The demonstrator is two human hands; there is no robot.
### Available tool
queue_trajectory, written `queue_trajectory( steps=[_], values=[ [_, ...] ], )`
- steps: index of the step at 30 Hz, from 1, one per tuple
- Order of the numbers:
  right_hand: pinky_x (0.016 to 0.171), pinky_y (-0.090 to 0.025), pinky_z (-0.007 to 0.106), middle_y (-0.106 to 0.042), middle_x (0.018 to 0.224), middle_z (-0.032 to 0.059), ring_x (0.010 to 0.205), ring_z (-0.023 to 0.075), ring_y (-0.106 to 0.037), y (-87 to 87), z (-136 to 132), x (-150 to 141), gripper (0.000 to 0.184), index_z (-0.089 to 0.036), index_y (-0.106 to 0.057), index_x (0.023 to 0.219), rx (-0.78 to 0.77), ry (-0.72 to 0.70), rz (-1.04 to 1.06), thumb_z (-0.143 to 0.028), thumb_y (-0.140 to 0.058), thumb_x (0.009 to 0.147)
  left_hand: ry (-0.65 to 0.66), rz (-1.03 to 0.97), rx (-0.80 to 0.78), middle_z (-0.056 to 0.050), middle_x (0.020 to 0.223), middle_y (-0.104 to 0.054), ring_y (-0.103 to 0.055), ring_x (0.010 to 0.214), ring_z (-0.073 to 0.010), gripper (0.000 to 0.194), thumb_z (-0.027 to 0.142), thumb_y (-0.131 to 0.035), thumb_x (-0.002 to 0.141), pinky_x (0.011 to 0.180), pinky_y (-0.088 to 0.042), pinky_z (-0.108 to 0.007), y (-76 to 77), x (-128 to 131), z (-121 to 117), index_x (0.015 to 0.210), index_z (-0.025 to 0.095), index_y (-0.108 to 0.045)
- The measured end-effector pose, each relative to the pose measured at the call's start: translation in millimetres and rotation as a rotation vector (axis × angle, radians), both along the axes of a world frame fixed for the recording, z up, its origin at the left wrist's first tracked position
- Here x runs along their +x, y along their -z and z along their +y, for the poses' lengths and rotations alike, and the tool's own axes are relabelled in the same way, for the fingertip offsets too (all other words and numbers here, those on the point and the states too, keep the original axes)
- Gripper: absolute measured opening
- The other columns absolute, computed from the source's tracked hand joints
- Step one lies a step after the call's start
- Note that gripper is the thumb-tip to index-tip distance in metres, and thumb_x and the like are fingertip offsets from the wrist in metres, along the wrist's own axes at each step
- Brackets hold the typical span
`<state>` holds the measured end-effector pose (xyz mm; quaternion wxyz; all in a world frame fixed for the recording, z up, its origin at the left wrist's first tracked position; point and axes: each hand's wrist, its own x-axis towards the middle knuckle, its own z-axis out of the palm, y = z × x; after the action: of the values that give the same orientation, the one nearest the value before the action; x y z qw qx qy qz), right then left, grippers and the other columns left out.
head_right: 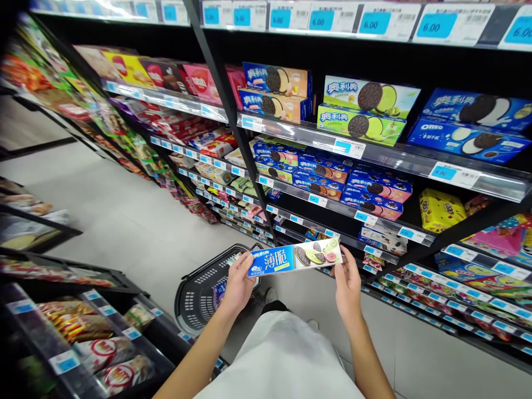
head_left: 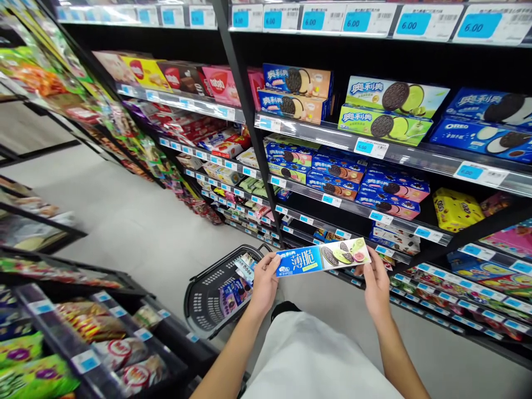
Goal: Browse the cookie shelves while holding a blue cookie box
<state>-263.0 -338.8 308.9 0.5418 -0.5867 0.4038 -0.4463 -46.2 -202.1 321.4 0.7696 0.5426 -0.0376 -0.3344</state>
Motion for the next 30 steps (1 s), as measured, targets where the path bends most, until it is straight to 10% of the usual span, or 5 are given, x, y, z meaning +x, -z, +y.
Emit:
queue_trajectory(
  steps=[30],
  values=[
    [0.067, -0.054, 0.032, -0.067, 0.088, 0.0030, 0.068, 0.0168, -0.062, 3.1, 12, -8, 0.051, -0.023, -0.062, 0.132, 0.035, 0.001, -0.027, -0.053, -0.066, 0.091, -0.013, 0.013, 0.013, 0.002, 0.067, -0.061, -0.051, 0.057, -0.0067, 0.045, 0.049, -0.095, 0.054, 0.054, -0.045, -0.016, 1.4, -5, 8, 0.078, 0.015, -0.076]
  ],
)
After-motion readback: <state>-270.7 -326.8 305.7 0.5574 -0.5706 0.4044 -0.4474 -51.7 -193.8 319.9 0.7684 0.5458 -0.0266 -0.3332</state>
